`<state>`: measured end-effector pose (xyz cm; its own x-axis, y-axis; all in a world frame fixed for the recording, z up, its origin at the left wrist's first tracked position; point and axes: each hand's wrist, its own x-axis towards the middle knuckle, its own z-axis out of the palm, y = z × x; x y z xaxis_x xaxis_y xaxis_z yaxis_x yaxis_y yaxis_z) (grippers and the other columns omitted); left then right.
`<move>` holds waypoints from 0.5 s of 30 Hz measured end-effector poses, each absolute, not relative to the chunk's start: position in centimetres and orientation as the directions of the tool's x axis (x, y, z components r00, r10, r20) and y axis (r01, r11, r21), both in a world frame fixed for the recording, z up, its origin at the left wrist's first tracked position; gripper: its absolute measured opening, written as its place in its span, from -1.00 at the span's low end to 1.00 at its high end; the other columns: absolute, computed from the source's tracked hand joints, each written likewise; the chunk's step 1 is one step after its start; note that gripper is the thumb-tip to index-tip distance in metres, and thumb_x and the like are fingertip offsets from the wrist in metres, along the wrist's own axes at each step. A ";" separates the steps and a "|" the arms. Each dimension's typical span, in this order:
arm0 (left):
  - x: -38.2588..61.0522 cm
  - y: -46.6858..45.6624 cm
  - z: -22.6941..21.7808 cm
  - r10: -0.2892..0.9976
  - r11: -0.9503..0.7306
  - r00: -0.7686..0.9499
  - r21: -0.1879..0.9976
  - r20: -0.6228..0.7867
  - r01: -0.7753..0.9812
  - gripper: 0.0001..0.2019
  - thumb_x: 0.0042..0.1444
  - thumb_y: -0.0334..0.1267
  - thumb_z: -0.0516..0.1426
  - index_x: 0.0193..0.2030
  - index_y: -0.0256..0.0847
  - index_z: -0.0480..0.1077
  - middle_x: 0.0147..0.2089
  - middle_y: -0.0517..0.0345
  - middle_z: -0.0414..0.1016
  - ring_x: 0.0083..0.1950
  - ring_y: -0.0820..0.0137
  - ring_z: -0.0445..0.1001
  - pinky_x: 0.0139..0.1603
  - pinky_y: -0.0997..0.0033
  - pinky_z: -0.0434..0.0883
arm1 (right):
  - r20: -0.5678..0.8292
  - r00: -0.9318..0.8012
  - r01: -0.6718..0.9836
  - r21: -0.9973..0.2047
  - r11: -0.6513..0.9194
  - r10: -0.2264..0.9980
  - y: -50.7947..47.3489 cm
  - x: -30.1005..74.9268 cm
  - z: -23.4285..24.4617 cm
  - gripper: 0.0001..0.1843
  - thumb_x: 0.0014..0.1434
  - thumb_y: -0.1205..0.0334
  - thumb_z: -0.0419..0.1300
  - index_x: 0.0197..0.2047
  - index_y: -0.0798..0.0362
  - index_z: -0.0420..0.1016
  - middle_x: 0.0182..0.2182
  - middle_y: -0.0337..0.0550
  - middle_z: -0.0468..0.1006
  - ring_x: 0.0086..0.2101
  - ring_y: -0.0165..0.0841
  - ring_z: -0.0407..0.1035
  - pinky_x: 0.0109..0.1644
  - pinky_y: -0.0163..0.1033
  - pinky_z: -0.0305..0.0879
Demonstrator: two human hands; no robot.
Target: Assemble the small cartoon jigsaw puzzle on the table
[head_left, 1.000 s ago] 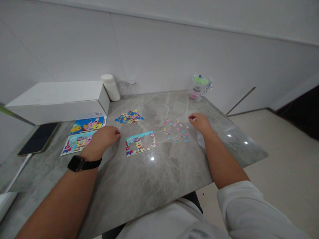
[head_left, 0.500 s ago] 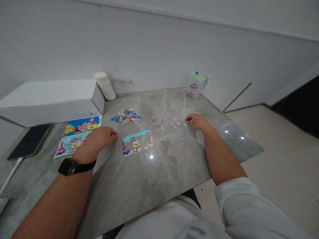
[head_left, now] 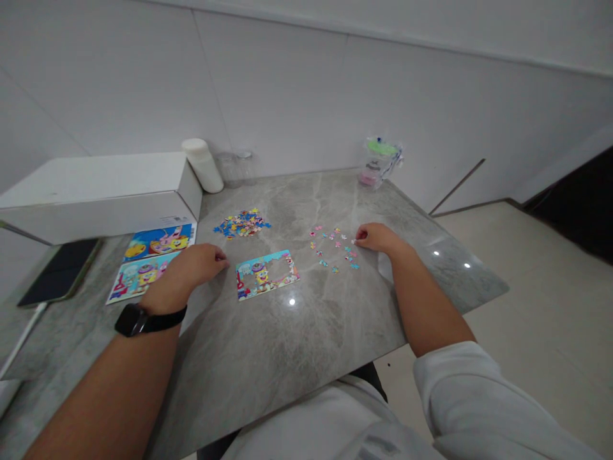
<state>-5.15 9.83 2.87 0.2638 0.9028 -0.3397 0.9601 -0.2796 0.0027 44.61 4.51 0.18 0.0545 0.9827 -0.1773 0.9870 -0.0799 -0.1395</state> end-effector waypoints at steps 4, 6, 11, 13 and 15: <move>-4.7 9.4 3.4 0.904 -0.282 0.265 -0.003 -0.336 0.959 -0.51 0.23 -0.02 0.04 0.08 -0.19 0.66 0.10 -0.07 0.69 0.11 0.02 0.62 0.04 0.22 0.46 | -0.182 0.095 0.989 -0.091 -0.113 0.979 4.5 44.3 0.0 -0.77 0.29 0.06 0.31 -0.19 0.03 0.70 -0.17 0.00 0.72 -0.20 -0.23 0.53 -0.19 -0.25 0.29; -4.6 9.3 3.5 0.902 -0.284 0.265 -0.005 -0.340 0.959 -0.51 0.23 -0.03 0.04 0.08 -0.20 0.66 0.11 -0.07 0.69 0.11 0.03 0.63 0.05 0.23 0.46 | -0.175 0.104 0.989 -0.085 -0.120 0.979 4.5 44.3 0.0 -0.75 0.29 0.03 0.30 -0.20 0.03 0.70 -0.18 0.02 0.72 -0.19 -0.22 0.53 -0.19 -0.24 0.29; -4.7 9.4 3.3 0.907 -0.279 0.264 0.001 -0.328 0.960 -0.51 0.22 -0.01 0.04 0.05 -0.20 0.67 0.07 -0.10 0.70 0.09 0.00 0.63 0.02 0.21 0.47 | -0.121 0.093 0.985 -0.136 -0.109 0.988 4.7 44.7 -0.1 -0.77 0.27 0.09 0.33 -0.12 0.05 0.70 -0.14 0.02 0.71 -0.18 -0.23 0.53 -0.15 -0.24 0.31; -4.7 9.4 3.3 0.910 -0.282 0.271 0.012 -0.315 0.959 -0.51 0.22 -0.01 0.04 0.03 -0.21 0.67 0.05 -0.12 0.70 0.07 -0.01 0.64 0.01 0.20 0.47 | -0.113 0.056 0.985 -0.158 -0.074 0.992 4.7 44.8 -0.2 -0.79 0.24 0.16 0.35 -0.08 0.04 0.69 -0.12 -0.01 0.71 -0.16 -0.25 0.53 -0.12 -0.25 0.32; -4.7 9.4 3.3 0.911 -0.280 0.271 0.017 -0.312 0.960 -0.51 0.23 -0.01 0.03 0.01 -0.22 0.68 0.03 -0.13 0.71 0.05 0.00 0.64 0.00 0.20 0.46 | -0.127 0.030 0.987 -0.155 -0.050 0.991 4.7 44.7 -0.2 -0.83 0.24 0.18 0.35 -0.12 0.02 0.70 -0.13 -0.02 0.72 -0.15 -0.24 0.54 -0.11 -0.24 0.32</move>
